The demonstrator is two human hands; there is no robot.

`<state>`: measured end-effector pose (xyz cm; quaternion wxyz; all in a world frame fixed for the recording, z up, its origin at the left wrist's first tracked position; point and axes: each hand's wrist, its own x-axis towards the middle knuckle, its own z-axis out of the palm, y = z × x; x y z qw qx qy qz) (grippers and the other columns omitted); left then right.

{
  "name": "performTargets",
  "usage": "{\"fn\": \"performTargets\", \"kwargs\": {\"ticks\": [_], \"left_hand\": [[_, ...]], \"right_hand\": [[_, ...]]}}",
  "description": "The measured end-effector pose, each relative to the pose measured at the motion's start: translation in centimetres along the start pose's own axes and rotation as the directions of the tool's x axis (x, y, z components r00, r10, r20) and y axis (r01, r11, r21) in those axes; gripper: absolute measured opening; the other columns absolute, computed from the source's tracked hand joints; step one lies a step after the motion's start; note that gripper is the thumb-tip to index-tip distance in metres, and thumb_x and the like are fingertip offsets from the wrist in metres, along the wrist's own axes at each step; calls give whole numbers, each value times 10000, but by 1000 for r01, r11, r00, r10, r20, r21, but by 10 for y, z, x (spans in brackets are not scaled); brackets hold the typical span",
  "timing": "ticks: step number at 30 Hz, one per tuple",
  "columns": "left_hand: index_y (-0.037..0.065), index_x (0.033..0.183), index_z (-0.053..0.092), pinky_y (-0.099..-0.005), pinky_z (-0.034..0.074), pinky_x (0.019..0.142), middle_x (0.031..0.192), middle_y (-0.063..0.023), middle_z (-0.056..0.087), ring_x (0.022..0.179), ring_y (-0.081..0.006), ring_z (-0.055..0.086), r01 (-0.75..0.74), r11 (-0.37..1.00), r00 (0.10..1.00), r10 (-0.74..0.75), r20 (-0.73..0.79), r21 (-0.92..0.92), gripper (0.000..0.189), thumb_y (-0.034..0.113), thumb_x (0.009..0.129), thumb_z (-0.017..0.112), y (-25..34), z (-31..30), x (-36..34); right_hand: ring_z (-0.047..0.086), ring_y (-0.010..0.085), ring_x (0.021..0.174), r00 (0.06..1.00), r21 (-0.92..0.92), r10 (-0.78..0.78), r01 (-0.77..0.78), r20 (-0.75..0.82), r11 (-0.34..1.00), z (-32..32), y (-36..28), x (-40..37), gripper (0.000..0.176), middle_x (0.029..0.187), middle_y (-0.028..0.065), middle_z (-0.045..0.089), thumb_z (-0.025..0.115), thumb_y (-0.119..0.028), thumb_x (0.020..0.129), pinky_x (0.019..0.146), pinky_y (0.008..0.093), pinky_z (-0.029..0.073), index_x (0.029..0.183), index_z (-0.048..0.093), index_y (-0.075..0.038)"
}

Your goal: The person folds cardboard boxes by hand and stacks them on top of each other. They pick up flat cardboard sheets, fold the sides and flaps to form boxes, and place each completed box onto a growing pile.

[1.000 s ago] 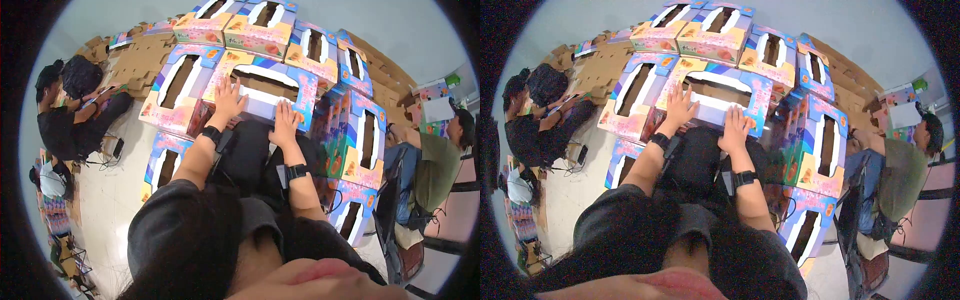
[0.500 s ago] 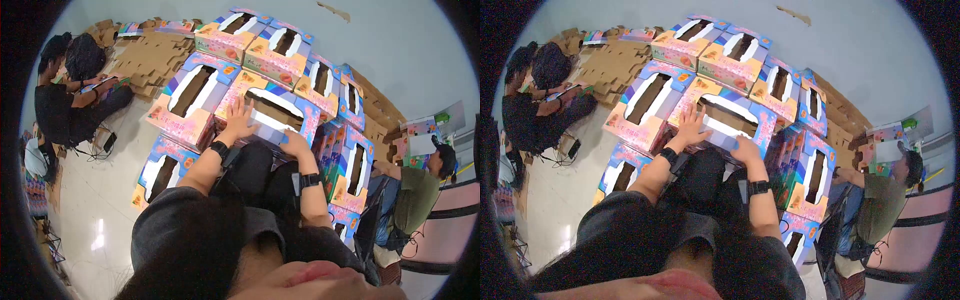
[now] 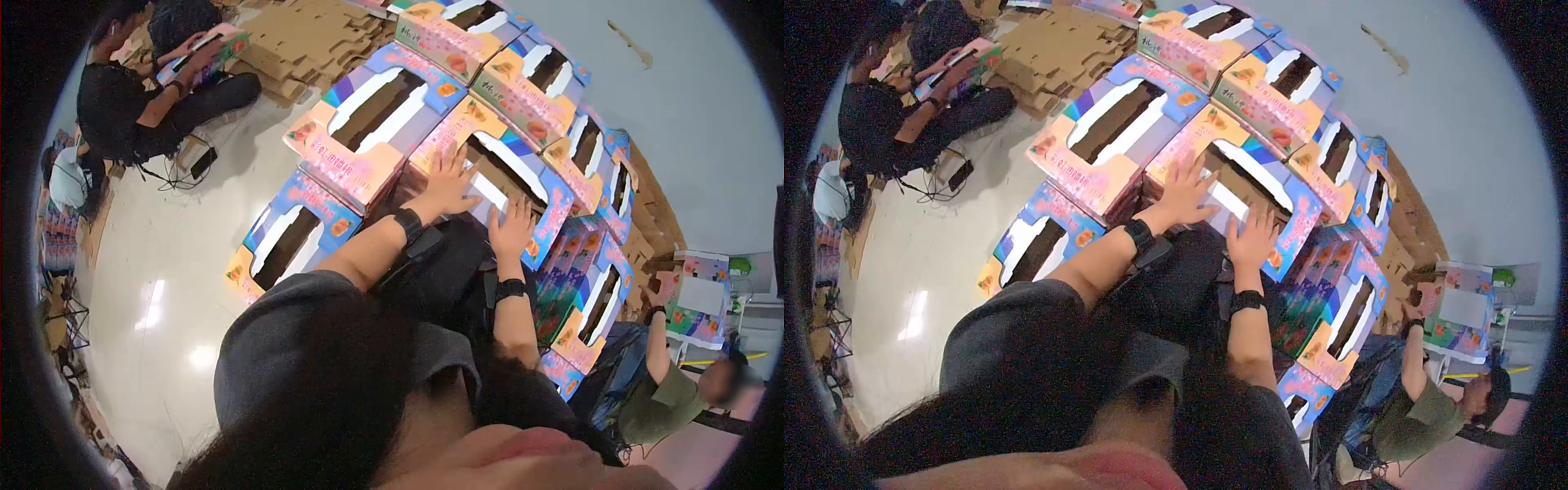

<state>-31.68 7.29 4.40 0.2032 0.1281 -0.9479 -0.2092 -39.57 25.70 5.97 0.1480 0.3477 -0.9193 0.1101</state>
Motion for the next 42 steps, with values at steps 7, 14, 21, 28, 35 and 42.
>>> {"fn": "performTargets", "kwargs": {"ticks": [7, 14, 21, 28, 35, 42], "left_hand": [[143, 1419, 381, -613, -33, 1086, 1506, -257, 158, 1412, -425, -9, -17, 999, 997, 14, 75, 38, 891, 628, 703, 596, -2, -1, 5], [98, 1428, 336, -462, 222, 1092, 1459, -250, 276, 1356, -362, 279, -90, 893, 988, 136, 76, -440, 802, 410, 768, 669, -20, -35, -10], [30, 1404, 336, -343, 459, 902, 1278, -169, 506, 1133, -251, 530, -76, 826, 954, -104, -282, -559, 666, 118, 827, 655, -51, -152, -78], [-156, 1381, 192, -416, 290, 1069, 1321, -328, 398, 1244, -373, 417, 393, 698, 388, -717, -580, -599, 1061, 430, 705, 763, -165, -171, -132], [-155, 1400, -23, -399, 166, 1136, 1474, -316, 140, 1383, -354, 203, 511, 327, 394, -911, -121, -795, 1316, 532, 633, 797, -176, -137, -144], [39, 1482, 95, -516, 145, 1099, 1489, -164, 256, 1355, -306, 272, 380, -4, 480, -854, 201, -925, 1111, 642, 724, 638, -161, -105, -140]], "right_hand": [[281, 346, 1367, 983, -69, 58, -47, 172, 997, 0, 4, 5, 741, 1421, 178, 398, 416, -625, 860, 1109, 519, 163, 1362, 444, -80], [144, 377, 1409, 945, 102, 79, -116, 317, 988, -7, 18, 17, 912, 1506, 197, 234, 447, -710, 805, 1110, 535, 125, 1468, 251, -115], [255, 445, 1337, 991, 369, -123, 130, -45, 920, -5, -69, 25, 733, 1414, 288, 323, 605, -510, 816, 1090, 521, 207, 1362, 410, -61], [555, 222, 827, 805, 807, 92, -590, 587, 18, 6, -223, -3, 413, 1016, 112, 605, 586, -364, 863, 773, 339, 419, 1013, 574, 21], [238, 371, 1347, 470, 465, -278, -881, 838, -87, 2, -219, -41, 883, 1488, 175, 193, 548, -614, 823, 1029, 474, 327, 1462, 226, -95], [462, 257, 1031, 460, 385, -285, -878, 841, -284, 52, -202, -34, 601, 1066, 56, 470, 637, -595, 760, 911, 446, 402, 1169, 500, -176]]}}
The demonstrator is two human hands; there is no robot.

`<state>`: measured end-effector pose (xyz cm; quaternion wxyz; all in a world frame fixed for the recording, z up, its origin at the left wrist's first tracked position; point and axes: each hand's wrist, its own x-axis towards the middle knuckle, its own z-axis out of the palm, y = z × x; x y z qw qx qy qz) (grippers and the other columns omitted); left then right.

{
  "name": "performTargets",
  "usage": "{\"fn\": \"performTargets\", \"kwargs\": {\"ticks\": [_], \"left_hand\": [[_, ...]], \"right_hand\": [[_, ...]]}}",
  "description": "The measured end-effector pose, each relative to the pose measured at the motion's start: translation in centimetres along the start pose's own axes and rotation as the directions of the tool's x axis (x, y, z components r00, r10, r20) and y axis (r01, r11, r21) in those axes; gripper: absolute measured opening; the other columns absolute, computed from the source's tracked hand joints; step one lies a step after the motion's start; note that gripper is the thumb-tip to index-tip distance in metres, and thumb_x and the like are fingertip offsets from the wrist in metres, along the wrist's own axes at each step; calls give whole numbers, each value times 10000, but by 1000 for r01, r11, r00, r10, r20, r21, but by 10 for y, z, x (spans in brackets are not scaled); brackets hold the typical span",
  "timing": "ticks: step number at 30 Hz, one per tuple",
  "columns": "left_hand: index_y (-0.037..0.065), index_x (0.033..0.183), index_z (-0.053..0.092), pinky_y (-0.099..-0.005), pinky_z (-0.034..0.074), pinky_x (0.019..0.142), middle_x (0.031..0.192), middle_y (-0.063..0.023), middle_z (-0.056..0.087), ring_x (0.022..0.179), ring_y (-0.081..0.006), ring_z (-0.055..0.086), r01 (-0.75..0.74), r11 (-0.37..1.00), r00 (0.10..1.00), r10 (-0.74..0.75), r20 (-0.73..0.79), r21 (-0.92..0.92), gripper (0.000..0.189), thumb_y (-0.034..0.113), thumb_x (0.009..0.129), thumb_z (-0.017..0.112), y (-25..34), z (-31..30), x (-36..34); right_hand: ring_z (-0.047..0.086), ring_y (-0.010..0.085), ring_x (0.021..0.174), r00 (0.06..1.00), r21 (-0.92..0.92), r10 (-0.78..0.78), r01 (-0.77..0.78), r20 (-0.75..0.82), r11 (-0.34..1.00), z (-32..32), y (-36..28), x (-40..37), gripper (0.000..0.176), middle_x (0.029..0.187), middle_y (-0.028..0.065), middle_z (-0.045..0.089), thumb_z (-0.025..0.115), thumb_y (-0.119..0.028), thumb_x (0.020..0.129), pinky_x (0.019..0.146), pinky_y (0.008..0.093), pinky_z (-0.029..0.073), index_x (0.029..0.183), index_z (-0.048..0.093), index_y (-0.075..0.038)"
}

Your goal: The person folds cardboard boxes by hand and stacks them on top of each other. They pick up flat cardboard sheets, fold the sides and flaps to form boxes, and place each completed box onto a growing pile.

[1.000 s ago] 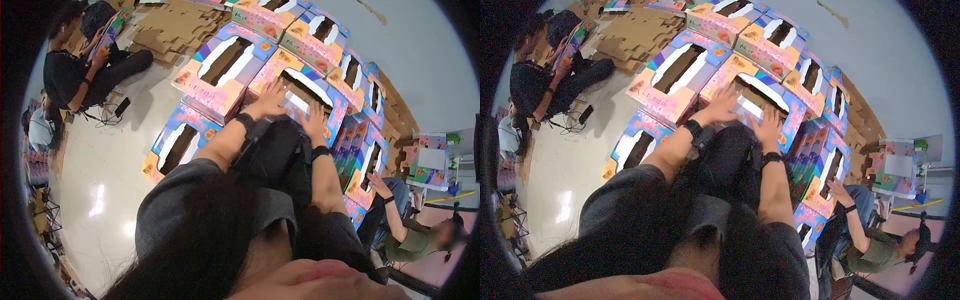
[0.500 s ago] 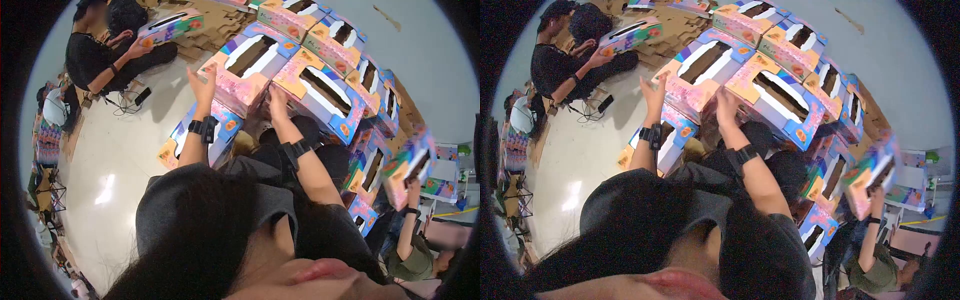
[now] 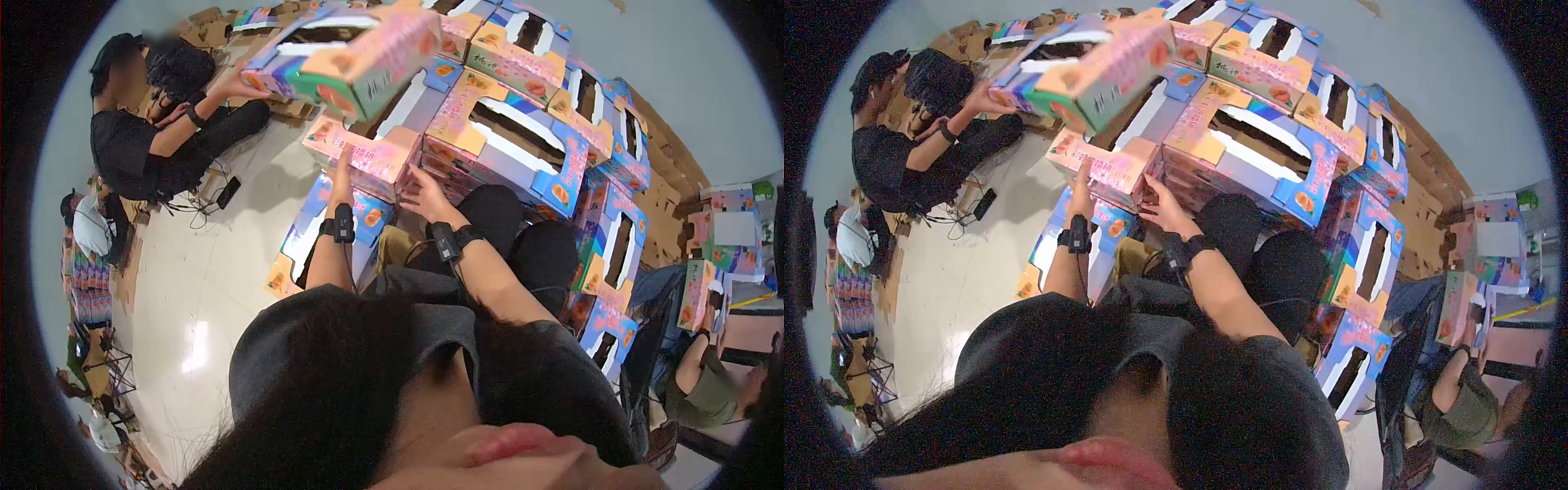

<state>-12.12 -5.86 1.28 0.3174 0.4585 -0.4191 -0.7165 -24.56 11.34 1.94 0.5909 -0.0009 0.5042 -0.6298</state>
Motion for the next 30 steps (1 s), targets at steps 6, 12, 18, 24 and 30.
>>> {"fn": "performTargets", "kwargs": {"ticks": [6, 12, 18, 24, 30], "left_hand": [[213, 1482, 215, -600, 88, 1072, 1507, -107, 258, 1360, -283, 283, 64, 997, 997, -61, 51, -51, 917, 762, 774, 407, -25, -16, 19], [59, 1486, 102, -386, 117, 1140, 1537, -159, 127, 1414, -294, 128, -289, 955, 930, 261, -260, -73, 840, 644, 917, 299, -17, -8, 9], [-5, 1469, -45, -401, 98, 1143, 1534, -205, 7, 1420, -288, 81, -518, 854, 847, 519, -110, 41, 972, 559, 891, 495, 55, 39, -61], [-32, 1461, -55, -377, 146, 1129, 1507, -216, 139, 1399, -285, 160, -507, 843, 859, 511, 26, 179, 1002, 393, 845, 612, 59, 65, -72], [-16, 1458, -103, -365, 283, 1074, 1444, -202, 265, 1277, -277, 363, -482, 875, 873, 484, 68, -47, 941, 268, 865, 570, 32, 51, -41]], "right_hand": [[539, 236, 890, 994, 227, 3, 22, -110, 974, 3, 2, 4, 580, 959, 75, 551, 531, -608, 798, 858, 444, 423, 1066, 525, -94], [584, 237, 852, 987, 160, -149, 156, -53, 975, 12, -14, -15, 739, 915, 84, 591, 451, -720, 803, 804, 410, 442, 1169, 509, -80], [592, 198, 921, 940, 17, -341, 341, 3, 940, 37, -38, -41, 663, 1026, 65, 575, 507, -614, 849, 770, 340, 442, 1249, 485, -85], [542, 205, 1049, 887, -99, -449, 439, -107, 893, 65, -74, -33, 711, 1119, 83, 562, 752, -412, 738, 846, 358, 440, 1241, 449, -12], [609, 166, 951, 930, 47, -368, 368, -9, 929, 66, -80, -36, 598, 1074, 73, 600, 750, -343, 756, 775, 335, 485, 1192, 501, -19]]}}
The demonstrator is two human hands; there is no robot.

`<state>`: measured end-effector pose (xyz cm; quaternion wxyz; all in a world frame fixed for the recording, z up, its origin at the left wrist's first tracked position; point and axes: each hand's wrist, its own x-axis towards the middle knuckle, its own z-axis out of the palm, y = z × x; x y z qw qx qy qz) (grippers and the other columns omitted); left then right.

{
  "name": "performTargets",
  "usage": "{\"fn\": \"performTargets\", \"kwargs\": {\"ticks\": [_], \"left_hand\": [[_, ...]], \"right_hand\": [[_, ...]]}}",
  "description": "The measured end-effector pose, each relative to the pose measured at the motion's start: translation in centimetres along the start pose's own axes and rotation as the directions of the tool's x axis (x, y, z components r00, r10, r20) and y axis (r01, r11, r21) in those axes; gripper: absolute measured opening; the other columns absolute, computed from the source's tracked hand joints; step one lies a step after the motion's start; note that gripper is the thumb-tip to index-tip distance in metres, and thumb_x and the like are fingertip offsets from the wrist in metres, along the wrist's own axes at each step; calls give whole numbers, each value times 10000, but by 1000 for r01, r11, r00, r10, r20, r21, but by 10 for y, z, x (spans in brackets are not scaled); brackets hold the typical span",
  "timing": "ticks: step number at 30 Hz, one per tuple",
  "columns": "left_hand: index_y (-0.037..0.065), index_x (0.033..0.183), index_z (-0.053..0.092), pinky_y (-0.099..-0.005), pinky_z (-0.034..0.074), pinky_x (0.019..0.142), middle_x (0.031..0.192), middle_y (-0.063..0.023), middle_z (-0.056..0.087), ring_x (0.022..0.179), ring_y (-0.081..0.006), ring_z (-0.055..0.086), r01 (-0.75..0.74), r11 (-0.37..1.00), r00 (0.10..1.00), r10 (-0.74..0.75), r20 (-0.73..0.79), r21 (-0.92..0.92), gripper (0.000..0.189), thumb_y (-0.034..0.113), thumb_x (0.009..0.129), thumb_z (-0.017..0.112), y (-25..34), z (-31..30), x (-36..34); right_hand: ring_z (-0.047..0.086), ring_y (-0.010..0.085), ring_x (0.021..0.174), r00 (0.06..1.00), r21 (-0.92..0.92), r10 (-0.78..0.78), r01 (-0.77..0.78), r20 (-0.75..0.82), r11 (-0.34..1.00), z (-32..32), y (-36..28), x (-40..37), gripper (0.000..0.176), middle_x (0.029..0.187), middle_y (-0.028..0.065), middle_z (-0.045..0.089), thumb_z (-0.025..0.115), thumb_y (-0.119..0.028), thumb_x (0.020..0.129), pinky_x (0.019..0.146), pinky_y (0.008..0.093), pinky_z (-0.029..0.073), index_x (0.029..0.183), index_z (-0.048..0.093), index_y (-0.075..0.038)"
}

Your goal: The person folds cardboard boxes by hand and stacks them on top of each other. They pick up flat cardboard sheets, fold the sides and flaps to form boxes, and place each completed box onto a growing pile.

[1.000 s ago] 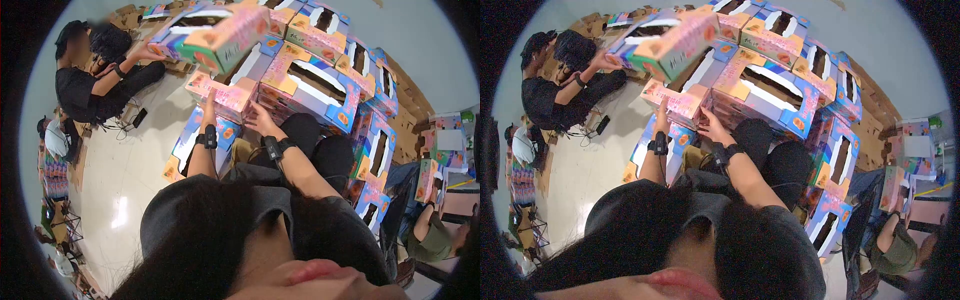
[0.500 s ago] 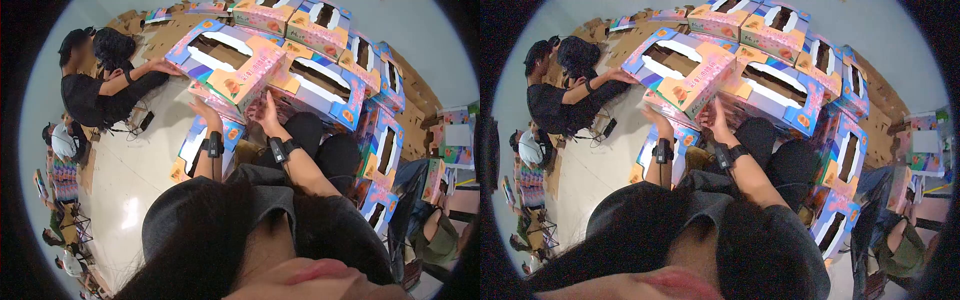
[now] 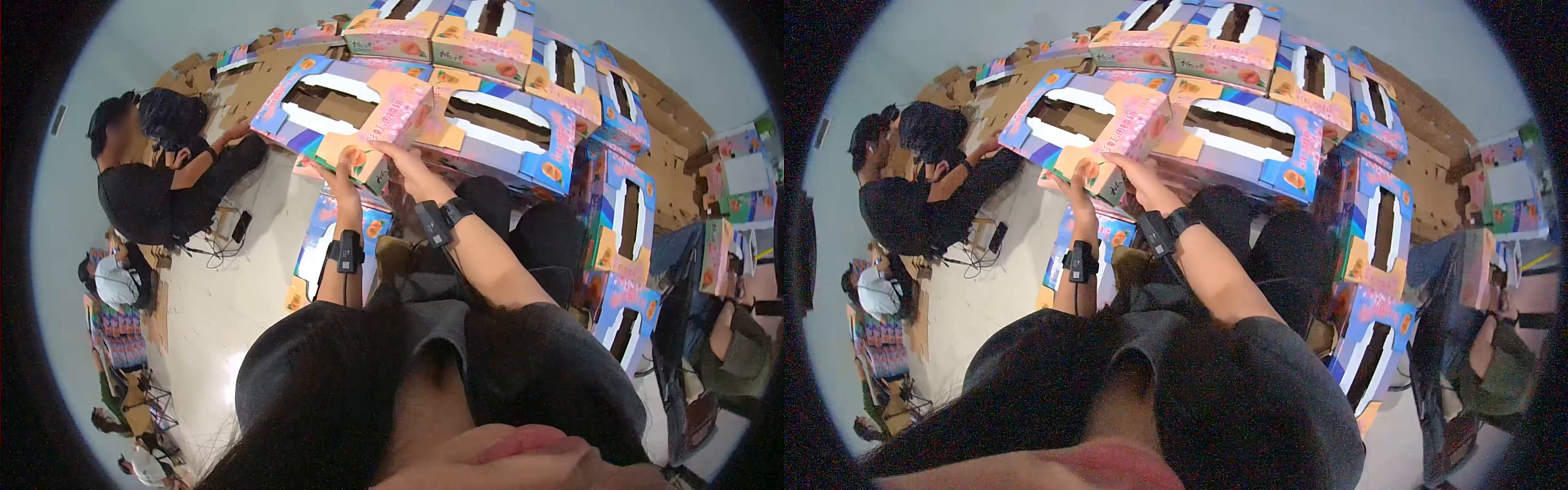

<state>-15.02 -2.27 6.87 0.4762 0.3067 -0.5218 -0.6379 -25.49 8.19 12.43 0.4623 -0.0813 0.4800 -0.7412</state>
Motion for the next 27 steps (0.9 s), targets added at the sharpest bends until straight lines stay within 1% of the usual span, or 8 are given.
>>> {"fn": "performTargets", "kwargs": {"ticks": [7, 12, 16, 17, 20, 21, 24, 27], "left_hand": [[21, 1468, -9, -359, 286, 1064, 1350, -139, 427, 1214, -228, 445, 62, 998, 996, -62, 59, -4, 840, 327, 889, 516, 19, -4, -10], [8, 1428, 181, -377, 329, 1009, 1302, -127, 473, 1180, -225, 459, 137, 964, 989, -119, 90, -227, 727, 409, 912, 499, -6, -31, 2], [48, 1385, 310, -397, 355, 968, 1298, -97, 477, 1157, -235, 470, 195, 981, 979, -195, -54, -5, 668, 477, 907, 495, 4, -28, -6], [95, 1384, 340, -400, 352, 968, 1300, -84, 486, 1148, -252, 497, 344, 938, 931, -335, -147, 42, 669, 538, 900, 473, 35, -9, -24], [124, 1370, 368, -413, 393, 952, 1315, -83, 480, 1152, -268, 517, 443, 877, 895, -417, 160, -189, 691, 600, 877, 457, 66, 5, -33], [117, 1350, 395, -431, 445, 927, 1308, -95, 495, 1158, -282, 525, 467, 801, 877, -367, 309, -374, 688, 615, 876, 439, 66, 11, -22], [115, 1338, 418, -451, 455, 943, 1291, -111, 520, 1146, -277, 538, 555, 705, 826, -405, 391, -441, 664, 602, 886, 425, 73, 14, -9], [97, 1332, 417, -437, 456, 940, 1283, -116, 524, 1134, -267, 545, 505, 764, 841, -331, 429, -401, 605, 525, 905, 436, 78, 13, -20]], "right_hand": [[642, 194, 857, 999, 179, -19, 27, -44, 984, 10, 16, -6, 455, 994, 86, 632, 784, -139, 720, 722, 316, 529, 1084, 568, 28], [646, 202, 847, 992, 271, -61, 90, -114, 958, 30, 8, -31, 428, 979, 96, 628, 786, -89, 708, 720, 320, 543, 1054, 567, 36], [645, 209, 845, 997, 377, -72, 77, -30, 923, 28, -2, -18, 418, 976, 96, 634, 764, -104, 710, 743, 343, 544, 1063, 576, 19], [643, 204, 837, 994, 303, -43, 71, -100, 950, 31, -14, -26, 410, 963, 86, 638, 750, -129, 716, 731, 342, 540, 1066, 581, -1], [642, 202, 822, 996, 324, -83, 88, -31, 942, 22, -3, 2, 404, 947, 77, 640, 749, -151, 718, 700, 331, 536, 1059, 582, -13], [641, 199, 801, 998, 312, -66, 59, 13, 948, 27, -15, -13, 384, 931, 67, 641, 746, -170, 721, 679, 318, 528, 1036, 586, -20], [639, 200, 800, 987, 249, -163, 160, -6, 955, 36, -28, -38, 395, 911, 83, 634, 760, -137, 702, 705, 317, 529, 1026, 575, -8], [621, 196, 856, 916, 94, -371, 387, -153, 917, 36, -31, -54, 490, 960, 99, 611, 783, -80, 663, 736, 316, 521, 1058, 513, 23]]}}
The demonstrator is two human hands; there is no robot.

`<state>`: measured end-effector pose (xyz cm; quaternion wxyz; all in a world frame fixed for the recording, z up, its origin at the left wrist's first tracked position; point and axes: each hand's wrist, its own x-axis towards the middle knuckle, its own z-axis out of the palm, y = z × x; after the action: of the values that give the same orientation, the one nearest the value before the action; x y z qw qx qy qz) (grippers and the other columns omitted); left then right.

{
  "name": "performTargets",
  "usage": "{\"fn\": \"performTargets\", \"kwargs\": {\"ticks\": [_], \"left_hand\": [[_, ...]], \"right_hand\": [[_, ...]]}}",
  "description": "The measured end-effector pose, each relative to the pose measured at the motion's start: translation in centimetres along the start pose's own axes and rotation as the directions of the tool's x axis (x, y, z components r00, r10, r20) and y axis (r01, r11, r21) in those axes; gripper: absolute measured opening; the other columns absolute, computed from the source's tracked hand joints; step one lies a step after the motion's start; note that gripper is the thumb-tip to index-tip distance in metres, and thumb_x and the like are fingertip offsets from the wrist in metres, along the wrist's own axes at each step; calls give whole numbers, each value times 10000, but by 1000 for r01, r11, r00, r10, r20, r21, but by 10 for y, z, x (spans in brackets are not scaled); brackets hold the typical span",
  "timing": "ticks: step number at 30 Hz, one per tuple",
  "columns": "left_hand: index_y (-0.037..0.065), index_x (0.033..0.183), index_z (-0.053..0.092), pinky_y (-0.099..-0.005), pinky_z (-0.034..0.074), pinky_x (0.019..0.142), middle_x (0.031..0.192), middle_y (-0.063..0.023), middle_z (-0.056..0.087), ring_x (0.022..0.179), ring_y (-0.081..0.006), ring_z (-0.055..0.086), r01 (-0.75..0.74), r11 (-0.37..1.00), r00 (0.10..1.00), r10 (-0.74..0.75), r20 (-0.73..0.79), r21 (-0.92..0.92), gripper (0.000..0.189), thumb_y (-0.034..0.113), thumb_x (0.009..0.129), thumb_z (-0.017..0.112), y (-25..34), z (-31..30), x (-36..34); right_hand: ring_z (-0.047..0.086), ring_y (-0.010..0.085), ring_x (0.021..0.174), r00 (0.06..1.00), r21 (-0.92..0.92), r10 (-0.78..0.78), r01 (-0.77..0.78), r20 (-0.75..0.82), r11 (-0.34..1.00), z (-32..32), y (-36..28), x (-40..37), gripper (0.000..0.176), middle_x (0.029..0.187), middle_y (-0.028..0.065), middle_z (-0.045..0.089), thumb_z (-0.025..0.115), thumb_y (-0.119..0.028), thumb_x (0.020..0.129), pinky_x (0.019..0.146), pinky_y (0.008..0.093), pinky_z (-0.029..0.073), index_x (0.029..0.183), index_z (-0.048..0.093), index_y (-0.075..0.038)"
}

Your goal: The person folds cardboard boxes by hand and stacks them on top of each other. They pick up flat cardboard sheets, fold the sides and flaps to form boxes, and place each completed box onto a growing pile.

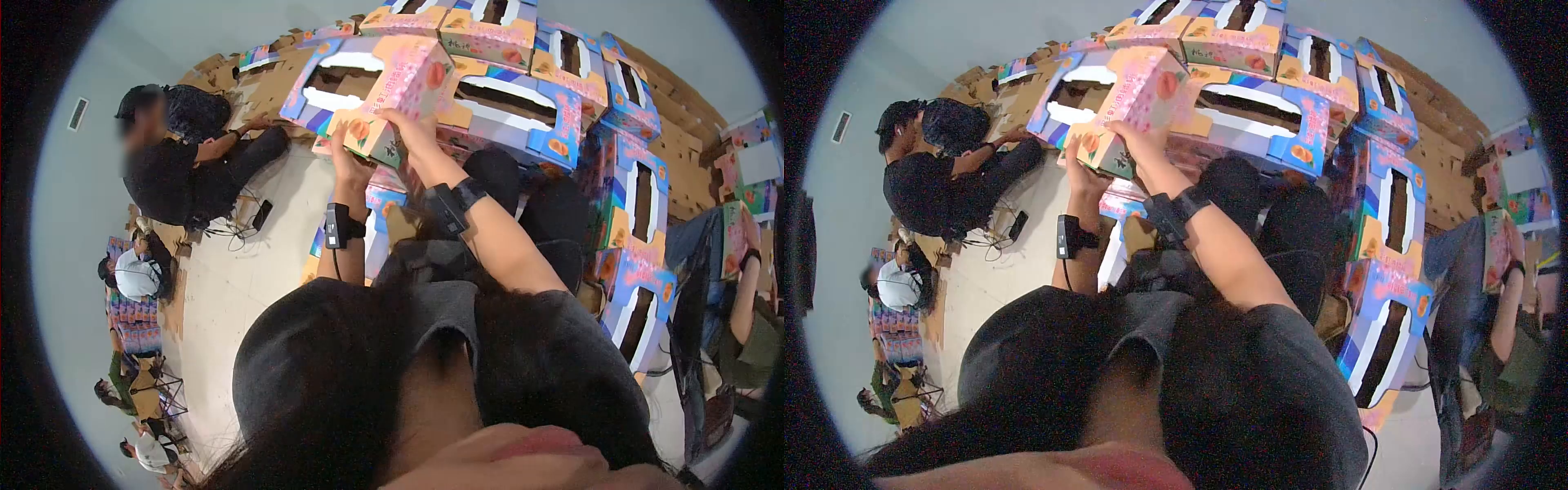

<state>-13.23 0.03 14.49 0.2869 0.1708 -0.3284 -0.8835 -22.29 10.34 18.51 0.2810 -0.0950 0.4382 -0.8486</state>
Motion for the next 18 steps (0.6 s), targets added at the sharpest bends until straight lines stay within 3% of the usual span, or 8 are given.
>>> {"fn": "performTargets", "kwargs": {"ticks": [3, 7, 8, 11, 14, 16, 17, 18], "left_hand": [[83, 1318, 432, -422, 457, 942, 1260, -120, 539, 1129, -269, 548, -125, 992, 990, 125, 59, 11, 554, 462, 913, 438, -10, 19, -15], [48, 1202, 505, -352, 488, 834, 1065, -88, 604, 968, -217, 596, -317, 931, 943, 330, -46, 179, 481, 432, 923, 435, -13, 52, -43], [43, 1083, 537, -298, 494, 695, 896, -59, 603, 794, -174, 597, -364, 910, 927, 374, -16, 199, 430, 426, 907, 452, -11, 56, -47], [61, 962, 547, -297, 458, 517, 739, -53, 569, 599, -160, 558, -383, 897, 920, 348, 183, 221, 397, 442, 883, 466, 7, 47, -63], [-16, 939, 573, -340, 459, 474, 733, -147, 589, 556, -254, 551, -162, 987, 934, 149, 325, 14, 586, 538, 850, 406, 20, -11, -52], [-67, 966, 574, -353, 503, 570, 810, -189, 615, 665, -303, 594, -47, 997, 909, 68, 411, -61, 660, 554, 838, 392, 24, -15, -51], [-82, 973, 572, -364, 514, 607, 840, -204, 621, 708, -320, 606, -14, 1000, 818, 13, 575, -2, 677, 555, 834, 391, 27, -16, -52], [-91, 978, 569, -376, 521, 633, 859, -214, 625, 735, -332, 614, -17, 999, 815, -13, 579, 47, 677, 547, 831, 398, 24, -18, -55]], "right_hand": [[597, 219, 944, 997, -69, -67, 64, -38, 996, -14, -10, -9, 665, 1071, 129, 576, 814, -66, 626, 790, 313, 504, 1156, 428, 43], [547, 240, 1068, 972, -107, -138, 160, 192, 981, -43, -36, -41, 754, 1204, 140, 510, 737, -213, 751, 864, 362, 480, 1325, 298, 2], [537, 244, 1094, 954, -87, -91, 121, 285, 989, -58, -48, -47, 734, 1223, 141, 495, 695, -273, 795, 874, 386, 480, 1354, 285, -32], [481, 282, 1193, 879, -78, -65, 115, 473, 990, -115, -79, -55, 708, 1281, 136, 469, 488, -536, 879, 947, 445, 432, 1423, 265, -142], [428, 285, 1262, 878, -96, -152, 217, 453, 971, -160, -139, -78, 831, 1357, 159, 428, 434, -648, 854, 1009, 470, 371, 1437, 261, -81], [407, 269, 1286, 873, -147, -228, 317, 431, 937, -176, -169, -97, 882, 1386, 150, 410, 444, -662, 844, 1046, 443, 330, 1452, 238, -57], [387, 266, 1305, 877, -237, -246, 364, 412, 901, -177, -183, -109, 895, 1415, 135, 389, 455, -672, 828, 1059, 437, 307, 1459, 243, -74], [367, 263, 1325, 877, -321, -259, 401, 404, 858, -178, -189, -115, 909, 1443, 119, 368, 465, -682, 811, 1072, 431, 283, 1467, 249, -90]]}}
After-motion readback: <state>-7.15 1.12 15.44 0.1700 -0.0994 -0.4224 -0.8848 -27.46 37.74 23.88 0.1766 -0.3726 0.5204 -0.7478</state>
